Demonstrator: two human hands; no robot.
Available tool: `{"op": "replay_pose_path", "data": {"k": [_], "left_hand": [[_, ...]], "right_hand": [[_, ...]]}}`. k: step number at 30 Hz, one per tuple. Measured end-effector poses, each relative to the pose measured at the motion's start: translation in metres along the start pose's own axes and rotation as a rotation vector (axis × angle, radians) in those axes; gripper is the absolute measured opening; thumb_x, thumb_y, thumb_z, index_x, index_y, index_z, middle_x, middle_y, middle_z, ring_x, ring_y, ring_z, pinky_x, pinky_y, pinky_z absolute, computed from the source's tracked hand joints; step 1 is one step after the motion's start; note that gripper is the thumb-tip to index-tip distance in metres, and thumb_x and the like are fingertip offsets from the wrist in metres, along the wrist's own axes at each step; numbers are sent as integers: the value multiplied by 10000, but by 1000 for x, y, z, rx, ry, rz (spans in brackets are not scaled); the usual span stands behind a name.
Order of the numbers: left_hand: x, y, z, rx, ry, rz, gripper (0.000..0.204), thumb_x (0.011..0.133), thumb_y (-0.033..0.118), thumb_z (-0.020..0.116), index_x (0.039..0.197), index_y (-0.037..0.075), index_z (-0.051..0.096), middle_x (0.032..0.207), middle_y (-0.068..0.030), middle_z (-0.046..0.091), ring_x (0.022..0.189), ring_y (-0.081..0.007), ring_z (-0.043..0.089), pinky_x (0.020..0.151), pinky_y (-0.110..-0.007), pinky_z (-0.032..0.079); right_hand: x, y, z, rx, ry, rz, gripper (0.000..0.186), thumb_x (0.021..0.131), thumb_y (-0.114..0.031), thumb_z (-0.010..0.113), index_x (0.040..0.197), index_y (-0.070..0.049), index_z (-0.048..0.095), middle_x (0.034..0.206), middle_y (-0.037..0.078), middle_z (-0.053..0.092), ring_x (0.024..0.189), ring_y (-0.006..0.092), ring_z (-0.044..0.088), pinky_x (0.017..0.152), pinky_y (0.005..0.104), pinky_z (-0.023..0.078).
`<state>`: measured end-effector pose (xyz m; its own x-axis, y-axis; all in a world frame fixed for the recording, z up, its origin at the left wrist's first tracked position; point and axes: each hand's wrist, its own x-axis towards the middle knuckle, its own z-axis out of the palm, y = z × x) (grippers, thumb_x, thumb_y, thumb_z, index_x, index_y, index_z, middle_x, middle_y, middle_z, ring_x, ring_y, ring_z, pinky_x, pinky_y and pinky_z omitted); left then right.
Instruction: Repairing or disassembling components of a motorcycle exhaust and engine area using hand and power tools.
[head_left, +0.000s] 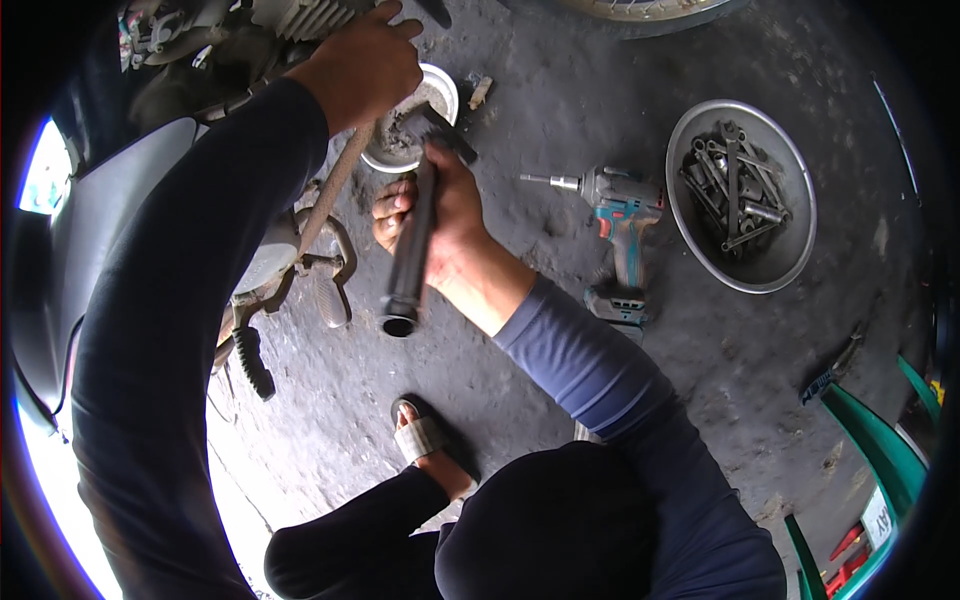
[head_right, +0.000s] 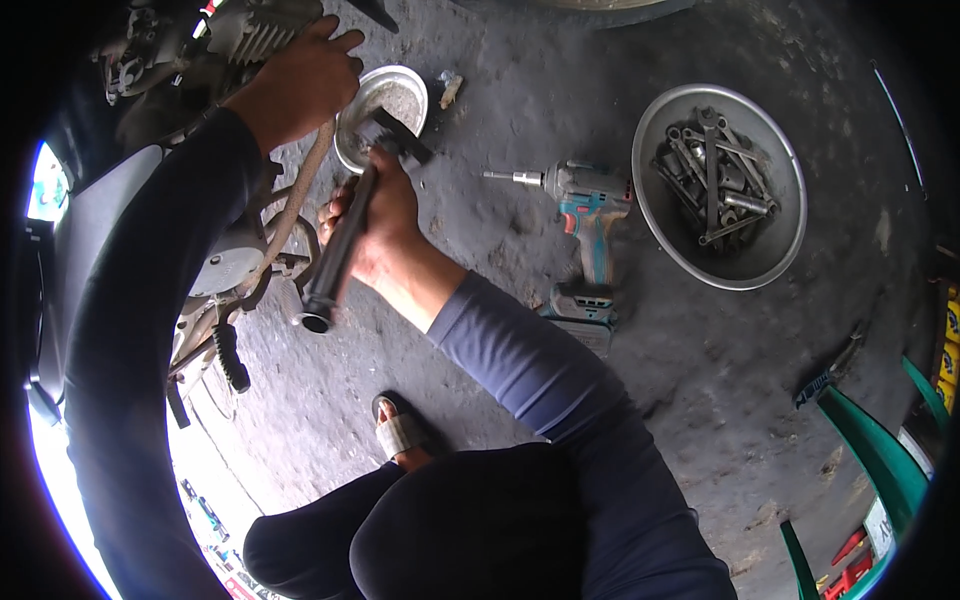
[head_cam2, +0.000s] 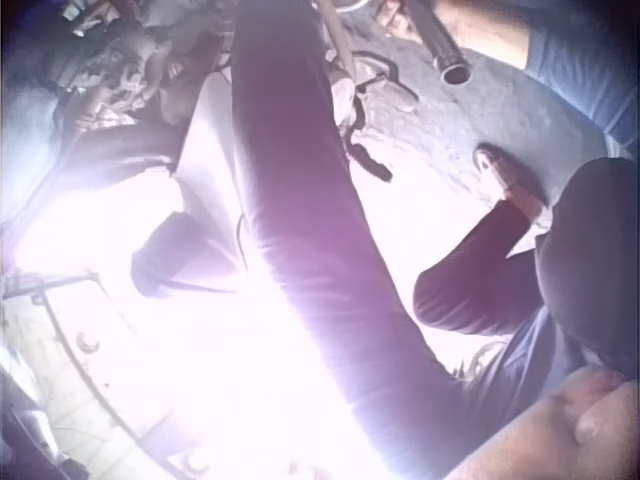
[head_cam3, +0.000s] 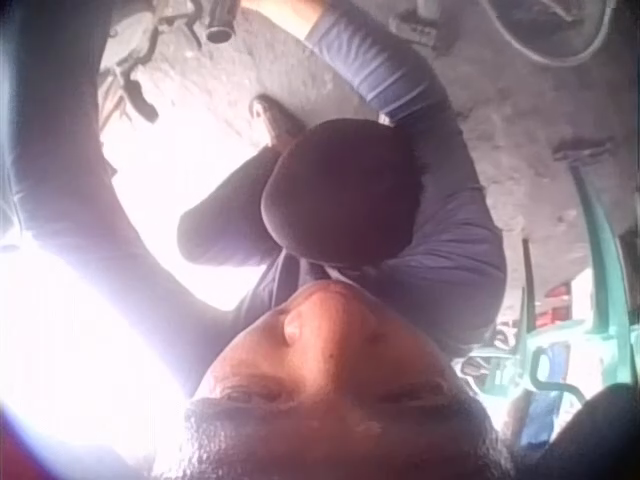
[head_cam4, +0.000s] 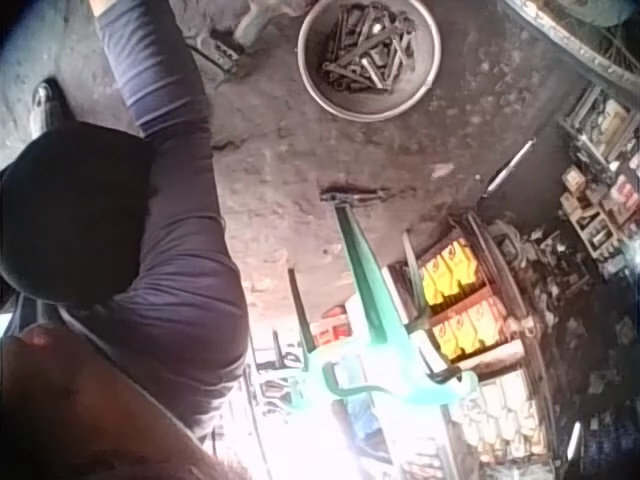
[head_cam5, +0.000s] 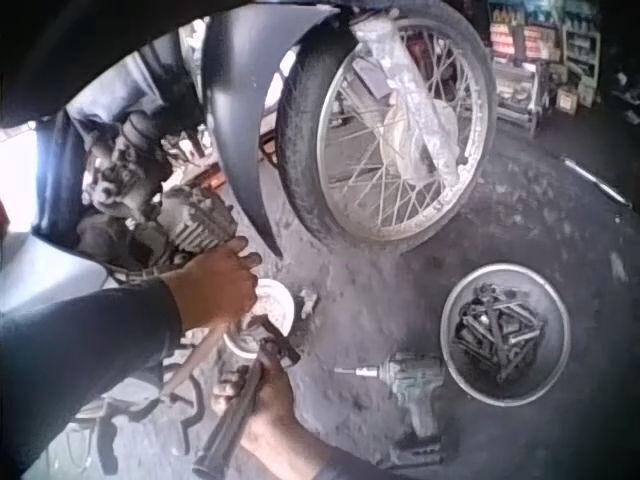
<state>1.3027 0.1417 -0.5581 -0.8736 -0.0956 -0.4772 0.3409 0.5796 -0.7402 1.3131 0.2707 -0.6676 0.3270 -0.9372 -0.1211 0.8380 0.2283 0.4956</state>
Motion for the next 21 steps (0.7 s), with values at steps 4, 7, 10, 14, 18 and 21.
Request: {"op": "replay_pose_path", "data": {"k": [4,7,10,14,18,21], "left_hand": [[-3,0,3,-94,-55,26,111,733,166,626,648,195,691,770,76,638,1051,-132,527,953,-318,358],[-6,1,-5,-48,9,15,102,732,185,633,648,194,691,775,78,641,1056,-129,526,954,-318,358],[1,4,0,-68,-29,33,107,731,166,619,655,178,693,767,61,642,1054,-134,531,944,-312,373],[-8,-6,-6,-12,4,32,74,700,176,632,653,170,689,762,58,644,1045,-139,533,937,-309,376],[-12,0,15,-126,88,43,72,693,178,635,645,171,688,764,61,643,998,-137,532,923,-307,378],[1,3,7,-118,62,10,92,710,173,634,636,181,688,745,65,644,985,-130,530,913,-303,377]], "right_hand": [[-5,10,4,-75,139,-99,451,834,-477,589,593,-119,461,535,-9,480,456,125,495,445,241,430],[-5,1,-5,-57,23,-20,445,838,-463,600,594,-125,446,531,-15,467,451,109,491,428,239,420],[-3,11,1,-70,275,-230,430,823,-506,578,673,-131,432,551,-4,468,480,140,491,442,274,388],[-15,-8,-20,-13,-48,138,405,850,-502,567,714,-144,436,554,7,474,472,161,499,449,298,402],[-42,26,-60,-603,531,-163,338,882,-396,590,783,-91,483,572,8,484,465,149,522,425,327,445],[-73,12,-128,-921,719,16,355,888,-364,590,827,-29,490,613,87,539,520,203,581,503,385,496]]}}
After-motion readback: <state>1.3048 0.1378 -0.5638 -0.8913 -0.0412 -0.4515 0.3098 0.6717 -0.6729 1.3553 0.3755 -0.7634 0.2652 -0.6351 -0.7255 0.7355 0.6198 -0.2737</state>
